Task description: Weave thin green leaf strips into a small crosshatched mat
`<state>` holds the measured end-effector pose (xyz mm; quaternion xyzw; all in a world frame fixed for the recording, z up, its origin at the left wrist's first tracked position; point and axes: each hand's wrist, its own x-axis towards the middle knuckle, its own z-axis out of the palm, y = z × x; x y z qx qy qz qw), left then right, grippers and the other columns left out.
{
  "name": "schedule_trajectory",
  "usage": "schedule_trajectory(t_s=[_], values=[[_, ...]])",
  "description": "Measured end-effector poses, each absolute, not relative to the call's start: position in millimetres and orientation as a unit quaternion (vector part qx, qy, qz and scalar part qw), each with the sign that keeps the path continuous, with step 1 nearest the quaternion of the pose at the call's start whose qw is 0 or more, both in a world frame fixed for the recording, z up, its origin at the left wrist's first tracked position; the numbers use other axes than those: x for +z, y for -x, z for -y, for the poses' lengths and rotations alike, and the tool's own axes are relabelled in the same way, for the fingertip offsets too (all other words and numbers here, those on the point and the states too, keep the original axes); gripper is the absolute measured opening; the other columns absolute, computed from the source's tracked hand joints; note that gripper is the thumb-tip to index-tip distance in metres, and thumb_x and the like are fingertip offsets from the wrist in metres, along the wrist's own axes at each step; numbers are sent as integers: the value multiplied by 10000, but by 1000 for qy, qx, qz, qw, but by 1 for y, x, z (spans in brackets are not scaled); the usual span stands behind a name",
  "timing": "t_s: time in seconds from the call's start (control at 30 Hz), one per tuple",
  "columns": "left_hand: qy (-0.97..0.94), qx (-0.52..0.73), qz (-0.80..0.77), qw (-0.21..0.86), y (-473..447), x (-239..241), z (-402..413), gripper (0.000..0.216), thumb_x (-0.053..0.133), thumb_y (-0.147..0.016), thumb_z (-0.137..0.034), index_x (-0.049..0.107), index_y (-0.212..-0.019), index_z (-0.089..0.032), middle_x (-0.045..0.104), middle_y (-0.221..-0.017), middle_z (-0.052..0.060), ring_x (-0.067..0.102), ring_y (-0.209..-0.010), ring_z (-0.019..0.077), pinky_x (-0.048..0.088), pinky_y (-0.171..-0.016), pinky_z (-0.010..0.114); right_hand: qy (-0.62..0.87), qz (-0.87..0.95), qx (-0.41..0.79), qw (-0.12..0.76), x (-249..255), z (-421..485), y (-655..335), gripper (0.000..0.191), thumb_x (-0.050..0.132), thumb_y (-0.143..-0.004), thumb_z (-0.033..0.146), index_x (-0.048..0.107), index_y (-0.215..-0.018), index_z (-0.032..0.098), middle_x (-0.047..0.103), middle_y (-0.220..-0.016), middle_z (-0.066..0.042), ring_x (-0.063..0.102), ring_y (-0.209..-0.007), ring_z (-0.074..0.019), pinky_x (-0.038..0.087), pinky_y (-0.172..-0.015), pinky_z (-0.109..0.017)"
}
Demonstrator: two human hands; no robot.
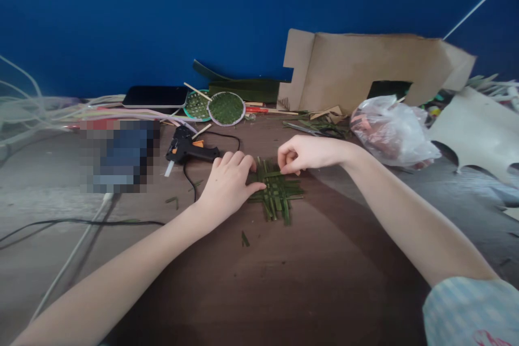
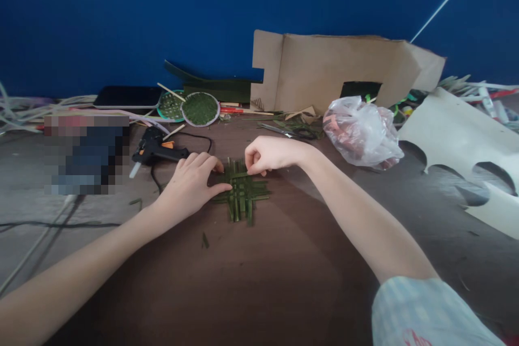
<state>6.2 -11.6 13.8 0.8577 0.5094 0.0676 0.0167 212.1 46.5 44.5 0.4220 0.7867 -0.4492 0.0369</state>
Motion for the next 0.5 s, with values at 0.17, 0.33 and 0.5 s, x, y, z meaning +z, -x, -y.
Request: schedule_trajectory(t_s=[0.17, 0.33, 0.5], values=[[-862, 75, -500, 17, -7, 14, 11, 252, 658, -758, -361, 524, -855, -171, 546, -858, 50, 506, -876, 236, 379, -737, 343, -407, -805, -428, 61, 43, -46, -212, 138, 591, -674, 296, 589, -732, 171, 614, -596, 9, 523, -536, -103, 361, -506, -215], [-864, 75, -497, 29, -6, 15, 11, 260, 665, -752, -363, 518, -840, -168, 549, -841, 44, 507, -877, 240, 373, -726, 338, -411, -812, -408, 70, 45, -45, -210, 128, 580, -673, 290, 587, -724, 172, 620, -593, 7, 527, -533, -105, 360, -502, -215], [-868, 104, -480, 67, -4, 19, 7, 295, 708, -713, -329, 496, -838, -166, 567, -853, 28, 506, -853, 218, 368, -733, 326, -416, -816, -395, 73, 46, -45, -209, 121, 577, -674, 288, 586, -713, 174, 612, -578, 15, 520, -521, -101, 353, -503, -217]])
